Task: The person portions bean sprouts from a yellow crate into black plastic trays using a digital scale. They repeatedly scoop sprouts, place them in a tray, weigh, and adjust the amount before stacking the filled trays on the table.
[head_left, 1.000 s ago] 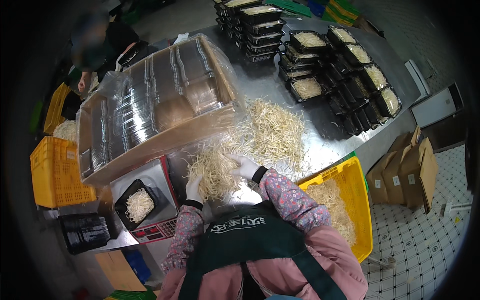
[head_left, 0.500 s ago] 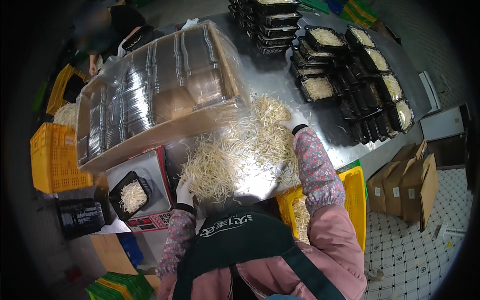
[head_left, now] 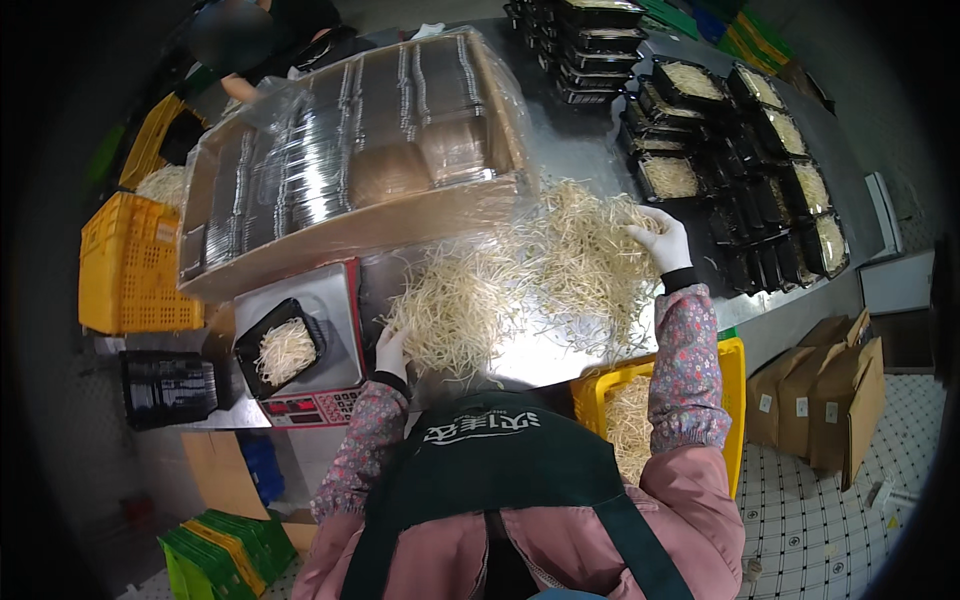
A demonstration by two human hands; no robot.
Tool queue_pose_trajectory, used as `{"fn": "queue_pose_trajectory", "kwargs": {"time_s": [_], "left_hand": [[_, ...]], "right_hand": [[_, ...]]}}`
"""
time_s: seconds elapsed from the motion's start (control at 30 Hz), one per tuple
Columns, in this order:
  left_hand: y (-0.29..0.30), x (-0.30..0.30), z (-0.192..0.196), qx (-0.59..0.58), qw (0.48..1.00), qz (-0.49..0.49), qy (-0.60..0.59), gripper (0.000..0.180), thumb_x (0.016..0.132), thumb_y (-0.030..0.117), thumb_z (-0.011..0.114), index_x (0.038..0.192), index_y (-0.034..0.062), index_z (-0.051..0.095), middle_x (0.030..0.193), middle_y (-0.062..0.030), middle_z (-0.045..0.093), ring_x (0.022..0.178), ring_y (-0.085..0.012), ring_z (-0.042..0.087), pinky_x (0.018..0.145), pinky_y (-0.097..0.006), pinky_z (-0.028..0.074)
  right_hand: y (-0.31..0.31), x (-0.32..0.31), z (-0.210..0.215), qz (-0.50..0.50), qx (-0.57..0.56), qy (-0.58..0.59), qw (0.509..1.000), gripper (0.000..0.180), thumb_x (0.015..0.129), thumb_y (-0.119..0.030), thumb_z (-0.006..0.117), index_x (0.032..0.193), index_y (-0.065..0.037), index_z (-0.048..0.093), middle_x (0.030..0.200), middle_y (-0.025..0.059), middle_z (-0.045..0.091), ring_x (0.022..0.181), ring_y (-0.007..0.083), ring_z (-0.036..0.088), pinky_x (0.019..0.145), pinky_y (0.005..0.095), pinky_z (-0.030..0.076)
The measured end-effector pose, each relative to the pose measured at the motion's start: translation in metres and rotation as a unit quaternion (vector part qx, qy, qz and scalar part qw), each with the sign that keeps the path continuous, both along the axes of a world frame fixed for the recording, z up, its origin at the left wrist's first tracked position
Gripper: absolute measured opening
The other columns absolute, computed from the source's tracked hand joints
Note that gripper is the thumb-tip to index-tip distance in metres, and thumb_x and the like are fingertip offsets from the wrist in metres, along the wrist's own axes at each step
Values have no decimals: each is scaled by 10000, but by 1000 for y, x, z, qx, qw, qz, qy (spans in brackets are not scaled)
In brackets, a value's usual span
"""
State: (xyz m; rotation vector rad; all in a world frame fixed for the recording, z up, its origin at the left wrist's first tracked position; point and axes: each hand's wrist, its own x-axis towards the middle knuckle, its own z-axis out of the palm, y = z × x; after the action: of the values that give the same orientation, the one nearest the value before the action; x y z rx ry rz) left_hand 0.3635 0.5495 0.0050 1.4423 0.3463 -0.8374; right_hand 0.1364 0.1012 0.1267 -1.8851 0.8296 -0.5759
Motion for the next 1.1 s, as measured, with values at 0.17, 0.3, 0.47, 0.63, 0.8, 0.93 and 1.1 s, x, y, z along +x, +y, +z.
{"fn": "queue_pose_trajectory", "kwargs": {"time_s": [0.17,0.3,0.47,0.63,0.8,0.93,1.1], "left_hand": [[-1,-2,4,-28,1000,4,-7,341,882,98,609,1216,103,547,1044,-13,615,869,-140,619,671,-268,510],[-1,-3,9,-21,1000,-18,-10,344,883,136,611,1221,132,544,1066,-12,611,927,-145,601,748,-321,493],[8,2,0,-54,997,-36,30,390,876,191,621,1249,147,516,1137,-19,594,1053,-173,554,874,-440,416],[-28,-6,9,-65,995,-59,50,392,870,211,644,1234,126,523,1142,-43,606,1043,-208,581,848,-435,444],[-83,-23,36,-139,987,-77,11,391,887,165,634,1244,40,534,1085,-72,633,926,-192,636,770,-340,532],[-68,-28,78,-275,957,-50,84,412,900,184,625,1269,35,520,1158,-89,610,995,-195,619,835,-352,519],[-88,-29,57,-290,947,-122,68,410,894,143,628,1277,53,511,1181,-95,604,1060,-207,599,899,-368,503]], "right_hand": [[86,40,10,26,125,23,992,551,783,-84,749,1282,-3,529,1053,101,650,893,179,647,770,279,543],[125,57,-13,169,-101,75,978,585,798,-193,745,1318,-51,516,1299,174,546,1107,243,580,885,327,504],[109,48,-29,41,103,55,992,590,821,-233,723,1322,-14,500,1296,192,548,1164,275,555,979,364,445],[176,73,-92,116,-13,92,989,799,763,-425,737,1348,31,440,1319,255,499,1242,364,469,1066,392,353],[238,108,-97,118,-12,124,985,834,708,-365,798,1354,13,430,1164,232,608,1092,296,592,952,374,456],[213,94,-50,181,422,-102,882,625,770,-161,779,1288,48,498,1128,122,644,993,166,620,905,268,468],[212,87,-76,119,378,-33,918,542,766,-82,760,1248,17,533,1100,98,655,1005,176,615,887,305,486]]}}
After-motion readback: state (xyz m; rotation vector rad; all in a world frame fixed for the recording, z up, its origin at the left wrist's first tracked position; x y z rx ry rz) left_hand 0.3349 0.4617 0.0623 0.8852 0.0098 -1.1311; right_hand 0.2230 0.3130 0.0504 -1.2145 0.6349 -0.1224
